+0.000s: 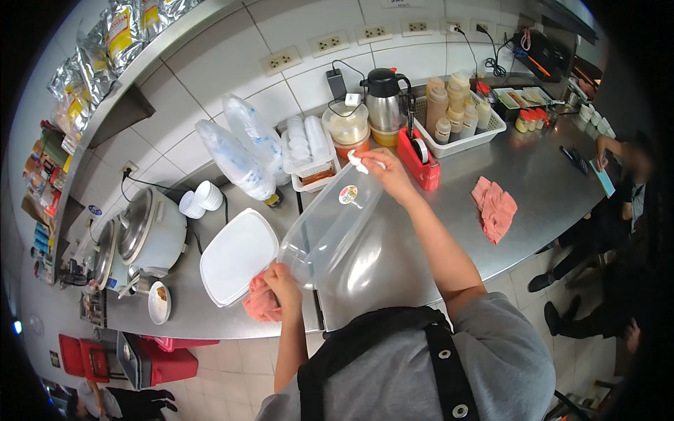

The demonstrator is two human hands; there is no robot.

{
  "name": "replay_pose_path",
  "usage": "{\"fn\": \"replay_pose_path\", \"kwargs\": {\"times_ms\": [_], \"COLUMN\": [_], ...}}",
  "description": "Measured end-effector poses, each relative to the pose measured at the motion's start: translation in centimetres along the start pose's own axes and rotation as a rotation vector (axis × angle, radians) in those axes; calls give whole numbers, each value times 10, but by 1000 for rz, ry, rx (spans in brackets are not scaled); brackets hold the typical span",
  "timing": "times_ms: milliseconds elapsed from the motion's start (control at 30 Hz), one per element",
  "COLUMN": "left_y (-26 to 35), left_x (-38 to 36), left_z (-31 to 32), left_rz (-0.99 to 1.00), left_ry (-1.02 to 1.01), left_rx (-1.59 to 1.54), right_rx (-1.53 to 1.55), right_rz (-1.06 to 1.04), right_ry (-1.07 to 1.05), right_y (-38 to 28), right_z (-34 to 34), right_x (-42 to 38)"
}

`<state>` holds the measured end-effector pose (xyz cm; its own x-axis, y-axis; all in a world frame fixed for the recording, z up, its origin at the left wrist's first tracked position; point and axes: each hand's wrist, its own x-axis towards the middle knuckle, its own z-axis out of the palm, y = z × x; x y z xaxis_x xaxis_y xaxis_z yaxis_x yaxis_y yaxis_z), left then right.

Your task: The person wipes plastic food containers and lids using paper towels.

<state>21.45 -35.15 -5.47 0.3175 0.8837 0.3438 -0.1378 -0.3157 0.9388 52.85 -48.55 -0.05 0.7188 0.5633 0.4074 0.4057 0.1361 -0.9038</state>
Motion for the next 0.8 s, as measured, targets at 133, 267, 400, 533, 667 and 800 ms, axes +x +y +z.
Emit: {"fn": "replay_pose_path", "kwargs": {"times_ms": [133, 267, 400, 533, 667, 800], "left_y": [27, 24, 14, 30, 45, 23], "left_x": [11, 8, 13, 22, 27, 39], "left_z": [4, -19, -32, -32, -26, -33], "left_rz": [-276, -475, -582, -708, -731, -770], "left_ry": [171, 90, 212, 171, 12, -53], "left_rx": [-238, -499, -659, -776, -1002, -884], "right_rx": [403, 519, 629, 360, 191, 80], "right_rz": [327, 366, 355, 44, -156, -307], "right_ry": [-55, -156, -252, 107, 448, 608], "right_y": [19, 11, -13, -29, -57, -88], "right_z": [-15, -29, -38, -2, 15, 14], "right_x": [-1, -14, -29, -28, -28, -32]}}
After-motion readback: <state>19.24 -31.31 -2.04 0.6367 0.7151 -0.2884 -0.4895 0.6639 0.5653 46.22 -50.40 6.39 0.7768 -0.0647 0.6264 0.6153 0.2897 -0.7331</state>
